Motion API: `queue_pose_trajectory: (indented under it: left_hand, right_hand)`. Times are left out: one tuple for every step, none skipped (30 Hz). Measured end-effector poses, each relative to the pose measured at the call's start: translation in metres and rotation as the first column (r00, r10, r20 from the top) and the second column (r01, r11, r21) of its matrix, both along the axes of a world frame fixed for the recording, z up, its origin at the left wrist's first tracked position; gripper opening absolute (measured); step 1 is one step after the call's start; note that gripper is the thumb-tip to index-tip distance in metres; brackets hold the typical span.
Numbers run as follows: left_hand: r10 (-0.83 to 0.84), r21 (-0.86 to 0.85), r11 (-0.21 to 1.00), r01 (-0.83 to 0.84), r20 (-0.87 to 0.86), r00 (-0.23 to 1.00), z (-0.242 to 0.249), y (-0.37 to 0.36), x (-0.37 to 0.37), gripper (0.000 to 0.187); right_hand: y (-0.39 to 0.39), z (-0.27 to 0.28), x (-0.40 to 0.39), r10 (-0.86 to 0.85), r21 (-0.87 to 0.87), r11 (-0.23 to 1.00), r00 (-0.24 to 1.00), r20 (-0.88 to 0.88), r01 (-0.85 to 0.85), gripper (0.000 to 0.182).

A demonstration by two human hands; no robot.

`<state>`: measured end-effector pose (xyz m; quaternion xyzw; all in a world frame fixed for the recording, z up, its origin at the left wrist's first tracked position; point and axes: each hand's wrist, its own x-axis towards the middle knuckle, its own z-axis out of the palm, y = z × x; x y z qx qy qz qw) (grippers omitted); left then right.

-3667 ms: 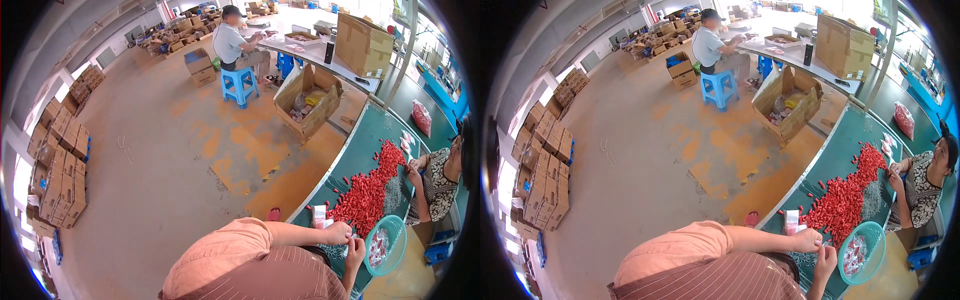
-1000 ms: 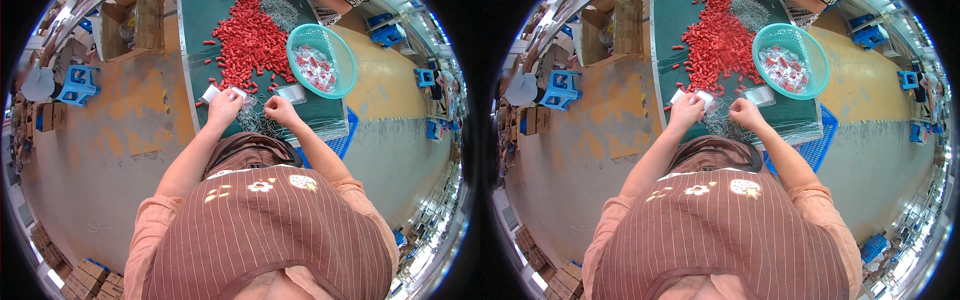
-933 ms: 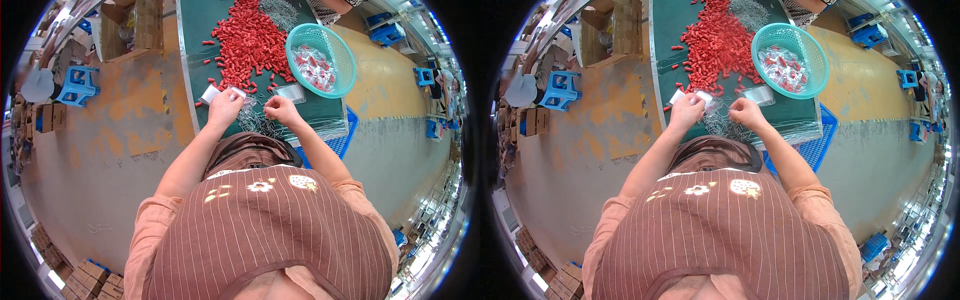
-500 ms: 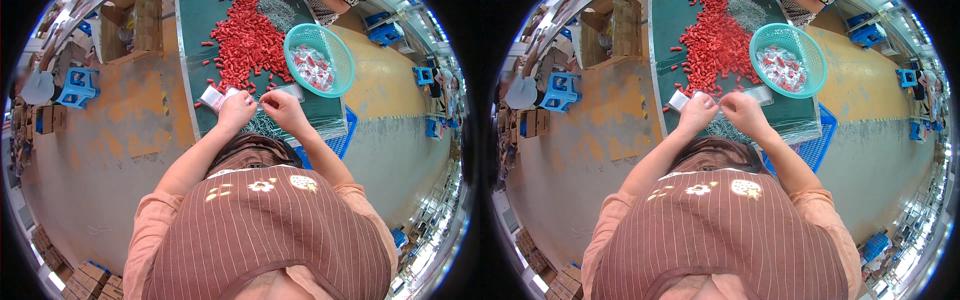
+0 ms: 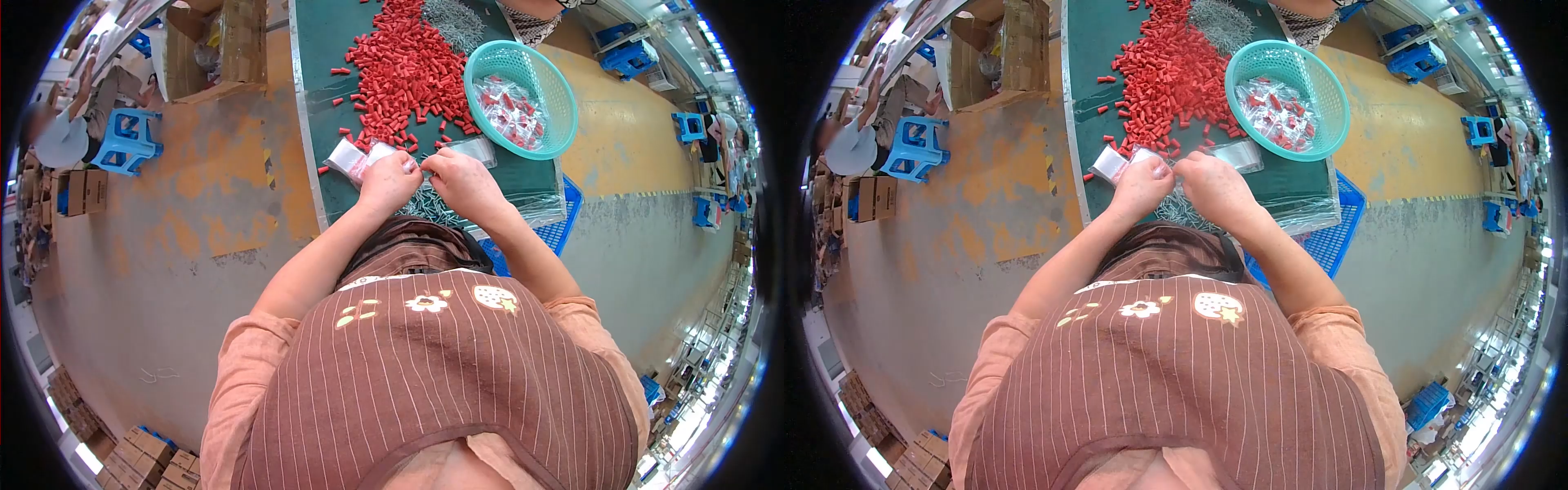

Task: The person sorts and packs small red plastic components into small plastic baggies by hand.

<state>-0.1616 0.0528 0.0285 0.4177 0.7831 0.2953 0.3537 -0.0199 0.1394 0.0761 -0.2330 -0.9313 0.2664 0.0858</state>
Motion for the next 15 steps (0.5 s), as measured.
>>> queue_pose_trajectory:
  left_hand:
    - [0.003,0.002,1.0,-0.003,0.01,1.0,0.0,0.0,0.0,0.027]
    - [0.005,0.007,1.0,-0.005,0.013,1.0,0.0,0.0,0.0,0.027]
    - [0.007,0.011,1.0,-0.007,0.016,1.0,-0.001,0.0,0.0,0.027]
    - [0.01,0.016,1.0,-0.01,0.019,1.0,-0.001,-0.001,-0.001,0.027]
    - [0.019,0.012,1.0,-0.02,0.031,0.999,-0.002,-0.001,-0.002,0.027]
    - [0.028,0.008,1.0,-0.029,0.042,0.999,-0.003,0.0,-0.003,0.026]
    - [0.038,0.004,0.999,-0.038,0.053,0.998,-0.003,0.0,-0.004,0.026]
    - [0.047,-0.017,0.999,-0.045,0.111,0.993,-0.002,0.0,-0.007,0.025]
    - [0.058,-0.039,0.998,-0.052,0.168,0.984,0.003,0.0,-0.009,0.024]
    - [0.07,-0.062,0.996,-0.058,0.224,0.972,0.006,-0.001,-0.012,0.024]
    - [0.09,-0.059,0.995,-0.078,0.244,0.966,0.006,-0.002,-0.014,0.023]
    - [0.108,-0.054,0.994,-0.097,0.264,0.958,0.006,-0.002,-0.016,0.023]
    - [0.126,-0.05,0.992,-0.117,0.283,0.951,0.007,-0.002,-0.017,0.022]
    - [0.142,-0.036,0.99,-0.138,0.288,0.947,0.004,-0.001,-0.019,0.02]
    - [0.157,-0.023,0.987,-0.158,0.295,0.943,0.001,-0.001,-0.019,0.019]
  right_hand:
    - [0.001,0.001,0.001,-0.005,-0.019,1.0,1.0,-0.016,0.005,0.014]
    - [0.002,0.003,0.002,-0.012,-0.038,0.999,0.999,-0.031,0.01,0.014]
    - [0.003,0.004,0.002,-0.018,-0.057,0.998,0.999,-0.047,0.015,0.014]
    - [0.005,0.005,0.003,-0.03,-0.086,0.996,0.997,-0.071,0.024,0.014]
    - [0.008,0.006,0.005,-0.044,-0.115,0.993,0.995,-0.093,0.033,0.014]
    - [0.011,0.006,0.007,-0.059,-0.145,0.989,0.992,-0.114,0.042,0.014]
    - [0.014,0.002,0.01,-0.122,-0.188,0.978,0.984,-0.132,0.096,0.014]
    - [0.016,0.0,0.013,-0.162,-0.238,0.963,0.977,-0.139,0.125,0.014]
    - [0.019,-0.002,0.016,-0.2,-0.288,0.945,0.969,-0.145,0.152,0.014]
    - [0.022,-0.005,0.019,-0.239,-0.339,0.924,0.96,-0.148,0.178,0.014]
    - [0.023,-0.014,0.024,-0.288,-0.412,0.886,0.949,-0.13,0.213,0.014]
    - [0.024,-0.022,0.031,-0.256,-0.41,0.886,0.966,-0.046,0.215,0.014]
    - [0.024,-0.029,0.038,-0.221,-0.408,0.887,0.974,0.038,0.217,0.014]
    - [0.023,-0.035,0.045,-0.186,-0.407,0.886,0.975,0.121,0.22,0.015]
    - [0.02,-0.036,0.051,-0.067,-0.428,0.887,0.965,0.252,0.174,0.016]
